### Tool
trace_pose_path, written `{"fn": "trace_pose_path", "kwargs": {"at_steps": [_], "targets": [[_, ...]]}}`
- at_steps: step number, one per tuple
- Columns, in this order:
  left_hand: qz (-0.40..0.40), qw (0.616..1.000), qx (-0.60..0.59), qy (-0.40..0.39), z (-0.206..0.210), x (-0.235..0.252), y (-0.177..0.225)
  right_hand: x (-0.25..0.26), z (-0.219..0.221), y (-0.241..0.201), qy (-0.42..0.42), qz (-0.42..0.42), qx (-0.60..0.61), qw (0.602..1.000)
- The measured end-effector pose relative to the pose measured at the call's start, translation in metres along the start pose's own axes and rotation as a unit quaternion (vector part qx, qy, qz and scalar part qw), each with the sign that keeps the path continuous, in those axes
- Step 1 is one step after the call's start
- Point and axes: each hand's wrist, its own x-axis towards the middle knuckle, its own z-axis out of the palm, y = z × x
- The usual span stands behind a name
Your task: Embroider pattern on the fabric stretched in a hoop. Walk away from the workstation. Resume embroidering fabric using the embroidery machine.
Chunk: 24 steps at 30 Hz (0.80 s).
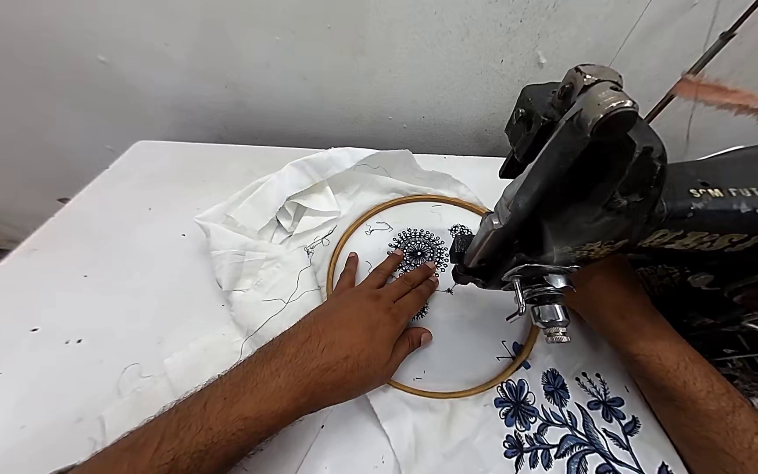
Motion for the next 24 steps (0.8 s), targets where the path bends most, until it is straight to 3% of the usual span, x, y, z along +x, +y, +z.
{"fn": "trace_pose_path", "kwargs": {"at_steps": [12, 24], "targets": [[0.002, 1.0, 0.005, 0.0, -0.0002, 0.0009, 0.0004, 0.003, -0.0036, -0.0045, -0.026, 0.018, 0.002, 0.999], [0.003, 1.0, 0.007, 0.008, 0.0008, 0.0006, 0.0001, 0.0015, 0.0032, 0.0016, -0.001, 0.013, 0.012, 1.0]]}}
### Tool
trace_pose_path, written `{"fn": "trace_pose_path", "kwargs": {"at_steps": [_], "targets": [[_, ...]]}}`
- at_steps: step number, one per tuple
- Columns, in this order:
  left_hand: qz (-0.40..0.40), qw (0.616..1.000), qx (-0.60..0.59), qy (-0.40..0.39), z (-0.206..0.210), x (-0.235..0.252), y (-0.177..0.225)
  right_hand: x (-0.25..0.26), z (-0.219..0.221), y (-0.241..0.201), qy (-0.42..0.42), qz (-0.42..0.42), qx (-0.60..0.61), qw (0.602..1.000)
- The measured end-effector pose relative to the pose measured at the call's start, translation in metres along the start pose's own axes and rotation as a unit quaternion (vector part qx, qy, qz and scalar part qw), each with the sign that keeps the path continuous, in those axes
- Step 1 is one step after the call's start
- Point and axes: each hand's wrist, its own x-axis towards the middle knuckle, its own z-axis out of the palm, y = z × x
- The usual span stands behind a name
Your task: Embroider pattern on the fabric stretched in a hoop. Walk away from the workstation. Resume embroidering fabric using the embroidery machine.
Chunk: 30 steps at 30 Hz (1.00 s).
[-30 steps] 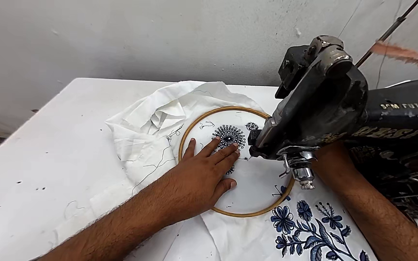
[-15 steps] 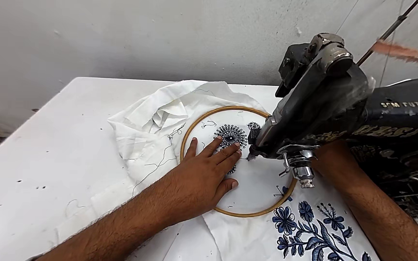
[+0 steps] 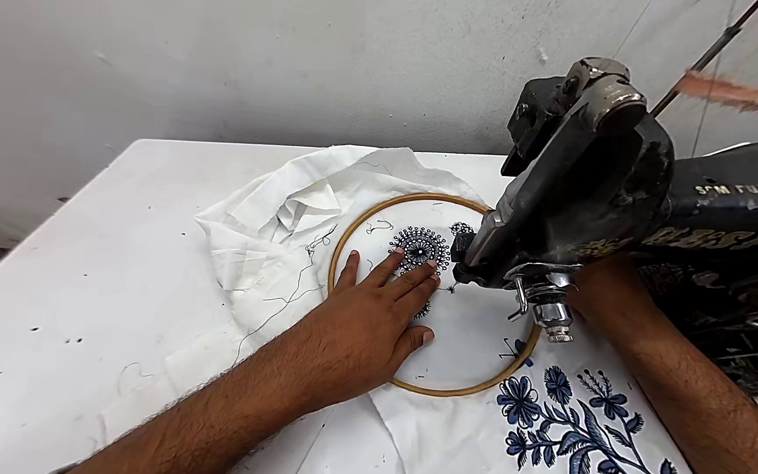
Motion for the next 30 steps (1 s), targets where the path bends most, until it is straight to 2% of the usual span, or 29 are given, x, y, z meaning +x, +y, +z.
{"fn": "trace_pose_path", "kwargs": {"at_steps": [7, 16, 25, 30], "targets": [[0.001, 1.0, 0.0, 0.002, -0.0001, 0.001, -0.0002, 0.0013, -0.0032, -0.0043, -0.02, 0.024, -0.003, 1.0], [0.004, 1.0, 0.0, 0.016, 0.0024, 0.0019, 0.0005, 0.0013, -0.0053, -0.0051, -0.024, 0.013, -0.028, 0.999], [-0.001, 1.0, 0.002, 0.005, 0.0005, 0.0013, 0.0017, 0.001, -0.0062, -0.0054, -0.022, 0.006, -0.022, 1.0], [0.005, 1.0, -0.001, 0.004, 0.0003, 0.0013, 0.0007, 0.001, -0.0003, 0.0021, 0.006, -0.011, -0.012, 1.0]]}}
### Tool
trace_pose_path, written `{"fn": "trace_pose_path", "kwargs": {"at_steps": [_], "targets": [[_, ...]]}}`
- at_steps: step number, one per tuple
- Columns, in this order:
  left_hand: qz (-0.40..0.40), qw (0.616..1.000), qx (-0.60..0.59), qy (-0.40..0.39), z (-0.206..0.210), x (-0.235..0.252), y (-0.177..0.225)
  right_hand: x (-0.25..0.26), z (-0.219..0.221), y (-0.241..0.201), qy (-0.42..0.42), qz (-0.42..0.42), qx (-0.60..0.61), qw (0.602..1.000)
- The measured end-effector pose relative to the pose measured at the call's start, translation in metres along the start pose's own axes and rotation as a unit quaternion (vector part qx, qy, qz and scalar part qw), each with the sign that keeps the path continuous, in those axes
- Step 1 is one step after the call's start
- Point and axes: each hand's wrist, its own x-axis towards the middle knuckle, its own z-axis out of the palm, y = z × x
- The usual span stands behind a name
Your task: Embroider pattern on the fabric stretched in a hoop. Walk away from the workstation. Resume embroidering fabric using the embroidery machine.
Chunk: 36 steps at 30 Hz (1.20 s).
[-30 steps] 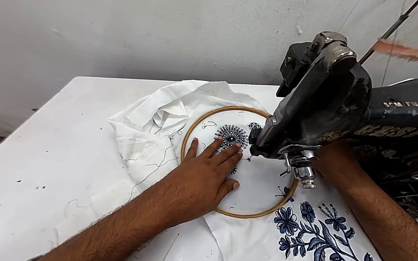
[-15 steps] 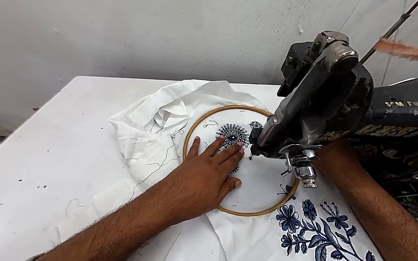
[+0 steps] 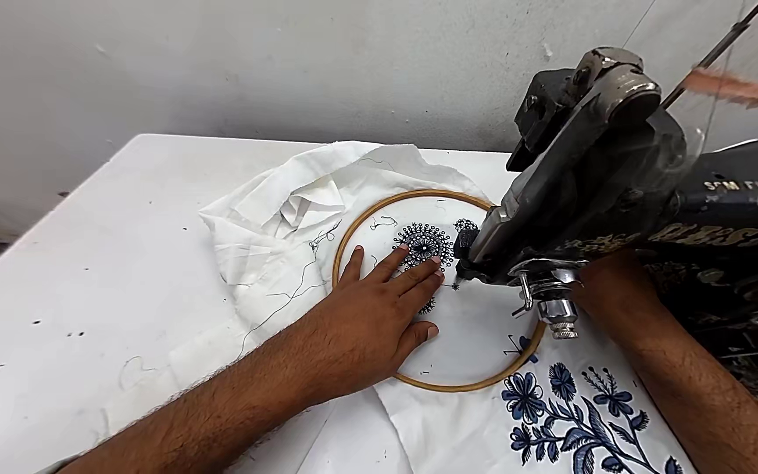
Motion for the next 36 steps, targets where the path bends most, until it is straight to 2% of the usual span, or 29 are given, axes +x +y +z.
{"fn": "trace_pose_path", "kwargs": {"at_steps": [4, 8, 14, 16, 20, 22, 25, 27, 29, 32, 36], "targets": [[-0.005, 1.0, -0.002, -0.013, -0.003, -0.001, -0.001, -0.001, 0.0, -0.002, 0.005, 0.006, 0.005, 1.0], [0.001, 1.0, -0.015, -0.02, -0.006, 0.0, -0.004, -0.001, -0.004, -0.005, -0.029, 0.031, -0.002, 0.999], [0.036, 0.99, -0.074, 0.118, 0.002, 0.023, -0.03, 0.001, -0.006, -0.009, -0.121, 0.089, -0.027, 0.988], [0.03, 0.988, -0.071, 0.136, 0.002, 0.028, -0.03, -0.002, -0.003, -0.005, -0.115, 0.064, -0.039, 0.991], [0.023, 0.991, -0.073, 0.111, -0.003, 0.026, -0.033, -0.005, 0.008, 0.01, -0.05, 0.004, 0.001, 0.999], [0.025, 0.986, -0.106, 0.127, -0.006, 0.023, -0.042, -0.005, 0.009, 0.012, -0.05, 0.027, 0.031, 0.998], [-0.017, 0.98, -0.156, 0.126, -0.024, 0.016, -0.054, -0.004, 0.01, 0.013, -0.048, 0.084, 0.091, 0.991], [-0.027, 0.975, -0.171, 0.142, -0.025, 0.016, -0.063, 0.0, 0.014, 0.012, -0.05, 0.122, 0.075, 0.988], [0.004, 0.975, -0.179, 0.131, -0.022, 0.017, -0.068, 0.003, 0.015, 0.011, -0.054, 0.129, 0.047, 0.989], [0.045, 0.986, -0.139, 0.085, -0.018, 0.018, -0.063, 0.003, 0.015, 0.011, -0.057, 0.128, 0.05, 0.989], [0.027, 0.996, -0.041, 0.077, -0.015, 0.017, -0.043, 0.002, 0.016, 0.011, -0.065, 0.115, 0.041, 0.99]]}}
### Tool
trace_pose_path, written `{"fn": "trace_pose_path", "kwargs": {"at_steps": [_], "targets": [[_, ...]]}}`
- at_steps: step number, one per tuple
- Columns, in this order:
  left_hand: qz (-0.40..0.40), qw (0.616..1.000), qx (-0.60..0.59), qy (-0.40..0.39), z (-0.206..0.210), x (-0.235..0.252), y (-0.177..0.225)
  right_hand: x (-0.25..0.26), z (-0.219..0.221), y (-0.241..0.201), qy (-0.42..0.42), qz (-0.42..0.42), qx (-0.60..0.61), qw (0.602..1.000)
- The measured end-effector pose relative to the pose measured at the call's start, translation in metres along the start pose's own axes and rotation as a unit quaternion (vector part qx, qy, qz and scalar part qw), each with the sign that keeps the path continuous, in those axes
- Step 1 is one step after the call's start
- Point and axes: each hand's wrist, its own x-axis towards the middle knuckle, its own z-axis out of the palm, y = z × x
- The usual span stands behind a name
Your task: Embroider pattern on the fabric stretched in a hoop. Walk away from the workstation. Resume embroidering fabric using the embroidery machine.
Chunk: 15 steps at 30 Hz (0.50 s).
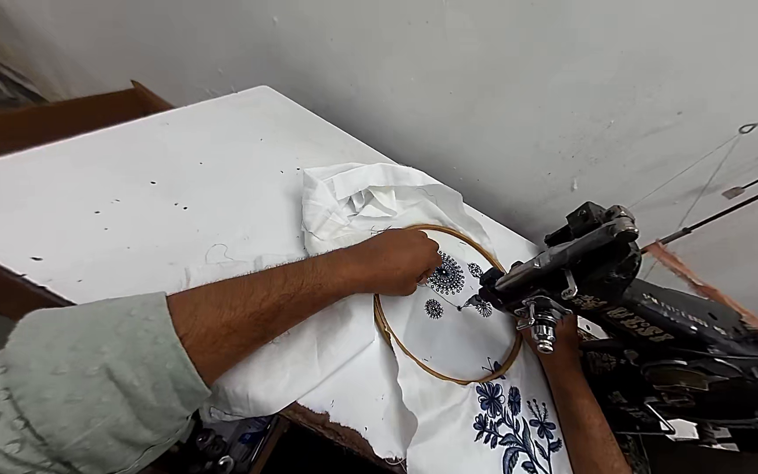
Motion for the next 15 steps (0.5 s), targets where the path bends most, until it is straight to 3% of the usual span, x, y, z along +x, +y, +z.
{"fn": "trace_pose_path", "kwargs": {"at_steps": [2, 5, 10, 13, 15], "targets": [[0.001, 1.0, -0.007, -0.008, 0.002, -0.001, 0.001, 0.0, -0.002, -0.003, -0.014, -0.009, -0.024, 1.0], [-0.032, 0.99, -0.125, -0.051, -0.011, -0.002, 0.003, -0.001, -0.004, -0.005, -0.018, -0.027, -0.016, 0.999], [-0.016, 0.941, -0.32, 0.11, -0.008, 0.001, -0.004, -0.004, -0.011, -0.02, -0.049, -0.012, -0.067, 0.996], [-0.011, 0.958, -0.258, 0.124, -0.001, 0.002, -0.005, -0.003, -0.018, -0.034, -0.094, 0.056, -0.07, 0.991], [0.025, 0.973, -0.206, 0.097, 0.004, 0.002, -0.005, -0.002, -0.018, -0.034, -0.079, 0.069, -0.034, 0.994]]}}
